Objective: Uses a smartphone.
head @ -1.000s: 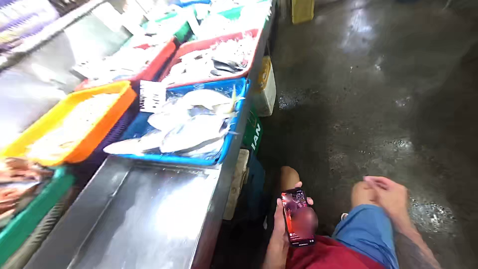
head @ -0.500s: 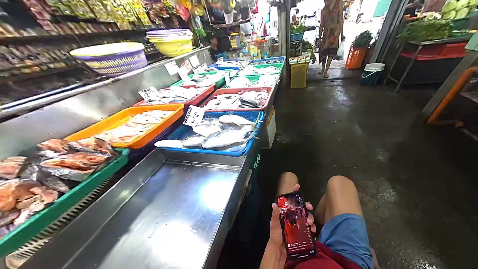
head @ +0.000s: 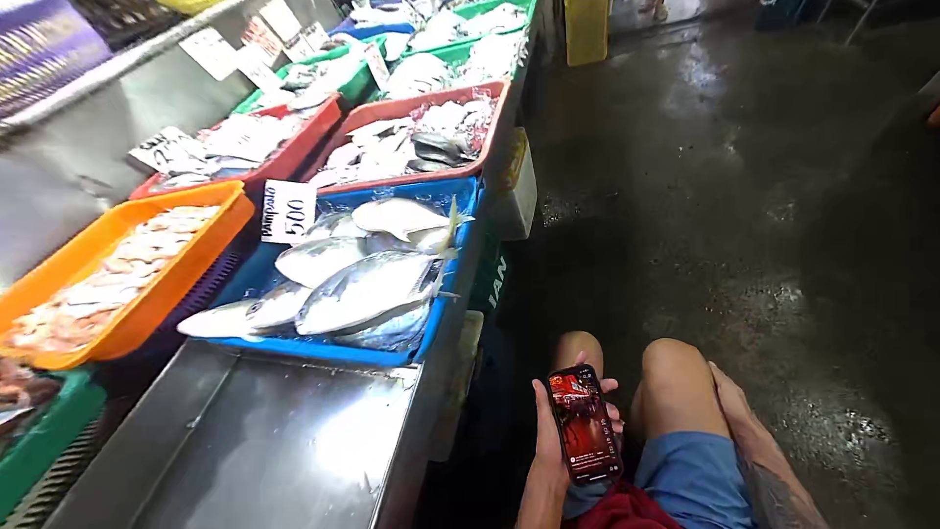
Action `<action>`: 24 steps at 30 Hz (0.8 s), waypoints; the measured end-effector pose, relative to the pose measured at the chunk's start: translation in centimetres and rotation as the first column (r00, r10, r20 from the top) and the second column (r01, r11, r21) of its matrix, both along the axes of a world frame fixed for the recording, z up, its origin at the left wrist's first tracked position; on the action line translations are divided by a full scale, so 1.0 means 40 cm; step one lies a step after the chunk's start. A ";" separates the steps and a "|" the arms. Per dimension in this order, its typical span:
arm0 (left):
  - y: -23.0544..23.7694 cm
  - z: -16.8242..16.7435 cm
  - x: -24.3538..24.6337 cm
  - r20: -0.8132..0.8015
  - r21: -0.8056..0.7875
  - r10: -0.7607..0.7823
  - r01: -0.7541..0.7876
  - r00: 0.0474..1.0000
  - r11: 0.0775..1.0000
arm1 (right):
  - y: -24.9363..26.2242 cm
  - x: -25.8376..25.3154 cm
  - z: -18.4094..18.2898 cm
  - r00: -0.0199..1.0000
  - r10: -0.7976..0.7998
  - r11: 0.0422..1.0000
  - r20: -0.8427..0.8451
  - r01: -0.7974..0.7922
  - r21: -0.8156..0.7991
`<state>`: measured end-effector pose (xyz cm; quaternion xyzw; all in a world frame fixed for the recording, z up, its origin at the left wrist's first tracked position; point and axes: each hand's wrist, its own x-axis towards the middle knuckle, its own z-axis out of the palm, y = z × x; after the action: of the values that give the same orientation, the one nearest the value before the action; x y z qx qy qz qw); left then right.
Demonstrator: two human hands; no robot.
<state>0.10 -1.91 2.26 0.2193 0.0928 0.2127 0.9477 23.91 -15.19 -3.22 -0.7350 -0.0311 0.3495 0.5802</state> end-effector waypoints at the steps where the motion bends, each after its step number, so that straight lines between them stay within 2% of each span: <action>1: 0.010 -0.011 0.009 -0.010 -0.027 0.001 -0.001 1.000 1.000 | -0.001 0.014 -0.036 0.999 0.050 0.999 0.019 -0.049 -0.010; 4: 0.039 -0.038 0.031 -0.020 -0.120 -0.014 0.011 1.000 0.993 | -0.006 -0.010 -0.059 0.964 0.206 0.978 0.170 -0.197 -0.071; 7: 0.060 -0.068 0.043 0.008 -0.142 -0.039 0.040 0.999 0.989 | -0.033 -0.063 -0.057 0.864 0.345 0.937 0.367 -0.296 -0.183; 10: 0.074 -0.089 0.053 0.062 -0.159 -0.046 0.056 0.997 0.986 | -0.067 -0.147 -0.031 0.792 0.397 0.909 0.464 -0.270 -0.317; 13: 0.082 -0.105 0.059 0.116 -0.162 -0.072 0.090 0.991 0.983 | -0.089 -0.233 0.008 0.704 0.463 0.850 0.538 -0.182 -0.494; 15: 0.079 -0.109 0.057 0.120 -0.169 -0.082 0.102 0.989 0.980 | -0.081 -0.253 0.008 0.656 0.479 0.827 0.583 -0.115 -0.550; 18: 0.077 -0.120 0.056 0.153 -0.186 -0.101 0.129 0.983 0.974 | -0.023 -0.177 -0.003 0.697 0.476 0.814 0.536 -0.118 -0.569; 21: 0.078 -0.126 0.052 0.149 -0.194 -0.093 0.121 0.985 0.974 | 0.066 -0.059 0.012 0.770 0.510 0.787 0.385 -0.237 -0.569; 24: 0.082 -0.131 0.052 0.139 -0.198 -0.075 0.102 0.987 0.975 | 0.132 0.031 0.013 0.772 0.557 0.777 0.305 -0.357 -0.518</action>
<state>2.18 1.35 -2.97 0.1100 0.0419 0.1735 0.9778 25.15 -9.92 -2.70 -0.8725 -0.2663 0.3048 0.2738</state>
